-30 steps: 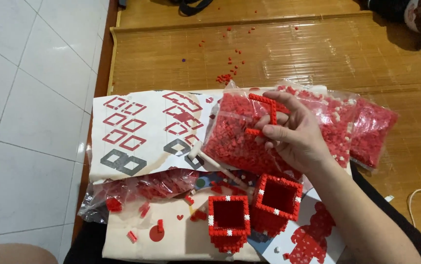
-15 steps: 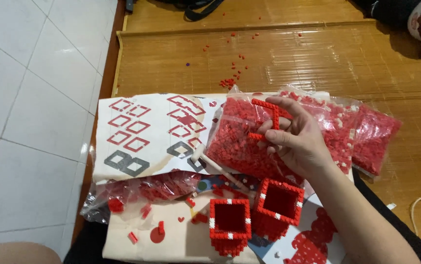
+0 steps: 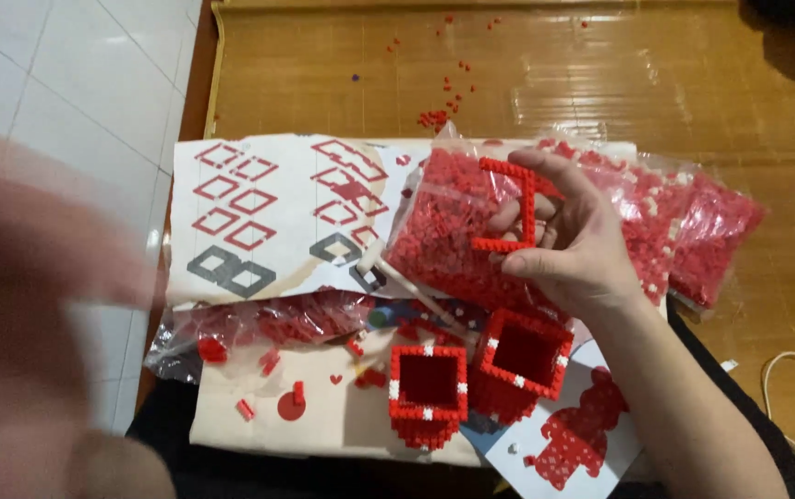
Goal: Assembling a red toy block structure by connecting individual pieces and using a small plastic hammer to secure them.
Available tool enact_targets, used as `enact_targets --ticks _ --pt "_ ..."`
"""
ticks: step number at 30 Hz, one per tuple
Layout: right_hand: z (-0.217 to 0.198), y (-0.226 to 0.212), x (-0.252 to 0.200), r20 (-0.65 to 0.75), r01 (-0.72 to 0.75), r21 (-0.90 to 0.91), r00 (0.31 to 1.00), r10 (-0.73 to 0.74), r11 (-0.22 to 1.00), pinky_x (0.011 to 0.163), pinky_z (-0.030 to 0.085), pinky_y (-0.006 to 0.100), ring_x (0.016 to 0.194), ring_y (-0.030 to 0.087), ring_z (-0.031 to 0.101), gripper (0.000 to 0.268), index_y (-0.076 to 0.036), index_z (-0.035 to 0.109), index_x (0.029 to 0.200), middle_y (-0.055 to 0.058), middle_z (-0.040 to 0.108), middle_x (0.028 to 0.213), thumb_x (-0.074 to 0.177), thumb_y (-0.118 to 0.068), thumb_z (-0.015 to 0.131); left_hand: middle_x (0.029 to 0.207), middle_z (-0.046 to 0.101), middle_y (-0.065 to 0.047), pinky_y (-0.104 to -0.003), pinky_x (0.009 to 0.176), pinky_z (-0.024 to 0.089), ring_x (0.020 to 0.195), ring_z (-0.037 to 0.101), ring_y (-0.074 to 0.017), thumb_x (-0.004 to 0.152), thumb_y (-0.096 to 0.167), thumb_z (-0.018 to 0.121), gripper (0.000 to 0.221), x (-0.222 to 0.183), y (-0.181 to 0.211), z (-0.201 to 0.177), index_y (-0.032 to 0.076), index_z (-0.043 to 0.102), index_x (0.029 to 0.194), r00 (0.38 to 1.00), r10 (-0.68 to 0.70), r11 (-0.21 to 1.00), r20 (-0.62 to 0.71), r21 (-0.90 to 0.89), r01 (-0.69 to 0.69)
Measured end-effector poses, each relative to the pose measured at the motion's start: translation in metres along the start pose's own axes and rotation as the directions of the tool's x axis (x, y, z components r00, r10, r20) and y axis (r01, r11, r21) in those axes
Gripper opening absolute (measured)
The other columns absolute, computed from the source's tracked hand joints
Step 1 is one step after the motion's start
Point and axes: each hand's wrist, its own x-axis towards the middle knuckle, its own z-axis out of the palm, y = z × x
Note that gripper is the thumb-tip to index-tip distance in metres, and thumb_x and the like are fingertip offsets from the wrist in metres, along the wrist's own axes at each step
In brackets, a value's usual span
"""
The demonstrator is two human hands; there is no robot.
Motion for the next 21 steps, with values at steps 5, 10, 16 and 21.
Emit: enact_targets --ticks 5,10,16,21 --pt "0.01 -0.004 -0.004 0.029 0.093 -0.311 0.996 -0.089 0.946 0.073 0.067 0.024 0.088 0.017 0.073 0.09 -0.001 0.047 0.149 0.011 0.07 0.097 0.068 0.006 0.085 0.093 0.079 0.0 -0.027 0.068 0.054 0.073 0.066 -0.0129 0.084 0.004 0.07 0.024 0.015 -0.019 0.101 0.014 0.076 0.105 0.887 0.098 0.97 0.451 0.155 -0.186" --pt "0.006 -0.001 -0.008 0.193 0.325 -0.464 0.945 -0.264 0.824 0.073 0.064 0.019 0.081 0.01 0.07 0.088 0.001 0.045 0.153 0.003 0.068 0.092 0.074 -0.003 0.085 0.087 0.073 0.001 -0.038 0.084 0.041 0.087 0.053 -0.0222 0.084 0.022 0.066 0.01 -0.002 -0.048 0.151 0.019 0.075 0.08 0.748 0.287 0.742 0.598 0.355 -0.568" --pt "-0.005 0.005 -0.008 0.239 0.454 -0.427 0.891 -0.386 0.782 0.081 0.069 0.023 0.09 0.014 0.074 0.088 0.0 0.043 0.155 0.005 0.072 0.102 0.077 -0.009 0.084 0.085 0.073 -0.003 -0.041 0.084 0.039 0.086 0.053 -0.0213 0.081 0.02 0.069 0.007 0.0 -0.047 0.168 0.018 0.077 0.082 0.698 0.375 0.698 0.611 0.31 -0.646" --pt "-0.005 0.002 -0.007 0.279 0.474 -0.421 0.879 -0.387 0.773 0.067 0.063 0.022 0.085 0.013 0.07 0.083 -0.005 0.048 0.15 0.007 0.067 0.115 0.077 -0.02 0.085 0.085 0.069 -0.003 -0.039 0.082 0.041 0.077 0.055 -0.0203 0.081 0.018 0.07 0.006 0.002 -0.048 0.17 0.019 0.074 0.078 0.689 0.404 0.679 0.601 0.308 -0.667"
